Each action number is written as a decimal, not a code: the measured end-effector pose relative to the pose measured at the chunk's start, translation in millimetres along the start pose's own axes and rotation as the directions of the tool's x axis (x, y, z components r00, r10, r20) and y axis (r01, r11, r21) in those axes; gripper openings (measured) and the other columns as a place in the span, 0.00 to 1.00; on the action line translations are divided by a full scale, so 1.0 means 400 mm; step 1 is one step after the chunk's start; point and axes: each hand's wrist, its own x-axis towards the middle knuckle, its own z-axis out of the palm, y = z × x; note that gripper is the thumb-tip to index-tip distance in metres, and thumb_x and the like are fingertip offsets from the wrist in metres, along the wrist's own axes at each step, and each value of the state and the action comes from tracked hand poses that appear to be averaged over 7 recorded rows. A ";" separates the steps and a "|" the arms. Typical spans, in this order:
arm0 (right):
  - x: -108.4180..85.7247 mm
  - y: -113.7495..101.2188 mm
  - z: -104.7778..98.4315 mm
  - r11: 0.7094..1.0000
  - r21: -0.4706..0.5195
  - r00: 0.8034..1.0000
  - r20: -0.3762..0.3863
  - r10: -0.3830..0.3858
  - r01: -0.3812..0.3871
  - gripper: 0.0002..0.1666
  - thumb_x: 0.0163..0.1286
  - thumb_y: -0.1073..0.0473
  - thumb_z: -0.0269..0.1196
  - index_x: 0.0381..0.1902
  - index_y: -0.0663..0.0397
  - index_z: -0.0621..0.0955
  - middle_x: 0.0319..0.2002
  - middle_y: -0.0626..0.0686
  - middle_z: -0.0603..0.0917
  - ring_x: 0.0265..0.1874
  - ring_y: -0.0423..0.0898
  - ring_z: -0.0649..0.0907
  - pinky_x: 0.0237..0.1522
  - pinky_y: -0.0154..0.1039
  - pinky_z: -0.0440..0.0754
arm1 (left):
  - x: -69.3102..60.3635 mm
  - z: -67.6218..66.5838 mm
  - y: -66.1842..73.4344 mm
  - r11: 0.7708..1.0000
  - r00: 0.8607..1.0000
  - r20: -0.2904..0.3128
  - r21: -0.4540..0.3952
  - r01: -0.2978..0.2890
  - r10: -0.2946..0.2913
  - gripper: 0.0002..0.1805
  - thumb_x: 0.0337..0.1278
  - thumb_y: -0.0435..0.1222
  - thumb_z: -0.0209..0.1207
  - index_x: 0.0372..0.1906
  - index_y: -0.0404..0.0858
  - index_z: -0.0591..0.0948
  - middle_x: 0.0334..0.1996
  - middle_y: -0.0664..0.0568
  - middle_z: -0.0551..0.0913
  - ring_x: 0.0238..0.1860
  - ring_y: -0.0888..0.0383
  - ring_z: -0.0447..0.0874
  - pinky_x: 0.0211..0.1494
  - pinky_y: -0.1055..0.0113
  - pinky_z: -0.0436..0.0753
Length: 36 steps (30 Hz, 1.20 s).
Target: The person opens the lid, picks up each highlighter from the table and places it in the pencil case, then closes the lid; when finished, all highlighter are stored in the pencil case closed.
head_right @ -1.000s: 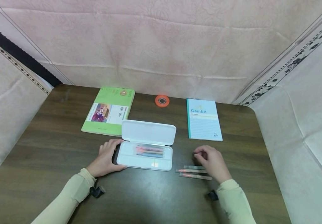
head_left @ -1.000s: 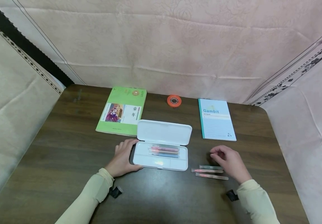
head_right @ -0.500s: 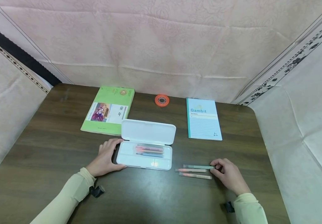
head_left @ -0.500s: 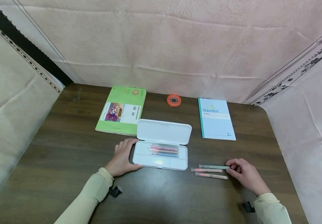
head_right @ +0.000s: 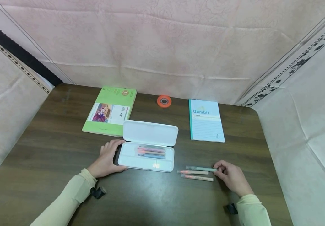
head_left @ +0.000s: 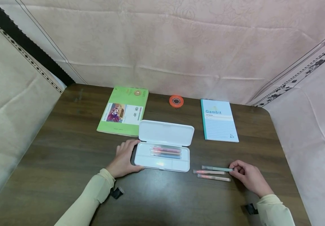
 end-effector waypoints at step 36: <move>0.157 -0.393 0.137 0.982 0.114 0.972 0.167 -0.166 0.148 0.05 0.65 0.58 0.67 0.37 0.47 0.81 0.23 0.41 0.75 0.22 0.38 0.73 0.27 0.32 0.72 | -0.001 0.003 -0.003 1.000 0.999 -0.023 -0.001 -0.028 0.028 0.54 0.32 0.50 0.79 0.68 0.36 0.66 0.62 0.41 0.70 0.57 0.46 0.65 0.50 0.57 0.59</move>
